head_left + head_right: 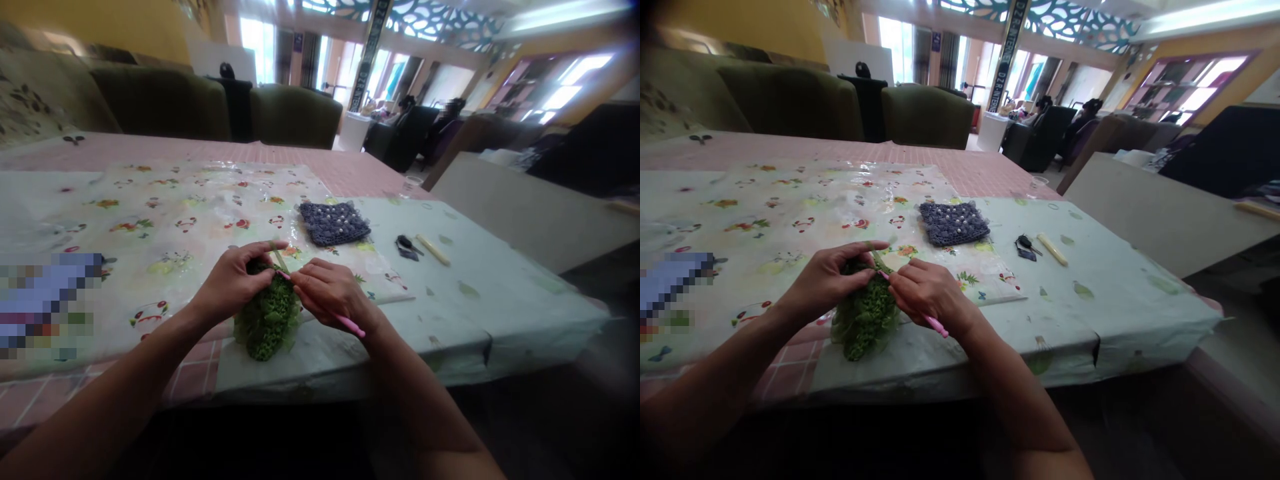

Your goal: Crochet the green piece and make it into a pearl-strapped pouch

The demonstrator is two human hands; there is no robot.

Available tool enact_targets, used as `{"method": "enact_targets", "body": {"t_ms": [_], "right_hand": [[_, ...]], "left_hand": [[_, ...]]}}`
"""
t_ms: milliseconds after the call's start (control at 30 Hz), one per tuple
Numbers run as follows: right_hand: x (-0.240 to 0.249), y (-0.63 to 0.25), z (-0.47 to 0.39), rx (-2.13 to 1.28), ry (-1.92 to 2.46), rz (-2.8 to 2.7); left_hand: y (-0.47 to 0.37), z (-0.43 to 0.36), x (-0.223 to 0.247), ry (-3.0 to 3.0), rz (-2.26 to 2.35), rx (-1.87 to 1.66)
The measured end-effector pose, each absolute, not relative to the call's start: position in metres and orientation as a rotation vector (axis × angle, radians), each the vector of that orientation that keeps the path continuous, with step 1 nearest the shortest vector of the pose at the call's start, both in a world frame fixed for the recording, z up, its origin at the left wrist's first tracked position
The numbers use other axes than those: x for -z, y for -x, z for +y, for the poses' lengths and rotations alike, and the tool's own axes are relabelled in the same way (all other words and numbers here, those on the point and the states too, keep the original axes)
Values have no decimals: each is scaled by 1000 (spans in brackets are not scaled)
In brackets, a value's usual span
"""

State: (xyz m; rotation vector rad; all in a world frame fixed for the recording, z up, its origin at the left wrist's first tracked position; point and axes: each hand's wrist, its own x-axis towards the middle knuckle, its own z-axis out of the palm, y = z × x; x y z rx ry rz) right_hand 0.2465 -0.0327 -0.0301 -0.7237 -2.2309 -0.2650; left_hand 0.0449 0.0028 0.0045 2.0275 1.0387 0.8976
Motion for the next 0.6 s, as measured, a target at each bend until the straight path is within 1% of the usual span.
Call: {"method": "enact_targets", "body": {"t_ms": [67, 300, 600], "right_hand": [[32, -245, -32, 262, 719, -2207], [39, -247, -25, 0, 690, -1990], [39, -247, -28, -44, 673, -2027]], "left_hand": [[-45, 4, -2, -2012, 1051, -903], [-39, 16, 4, -1693, 881, -825], [-34, 17, 4, -1629, 831, -786]]}}
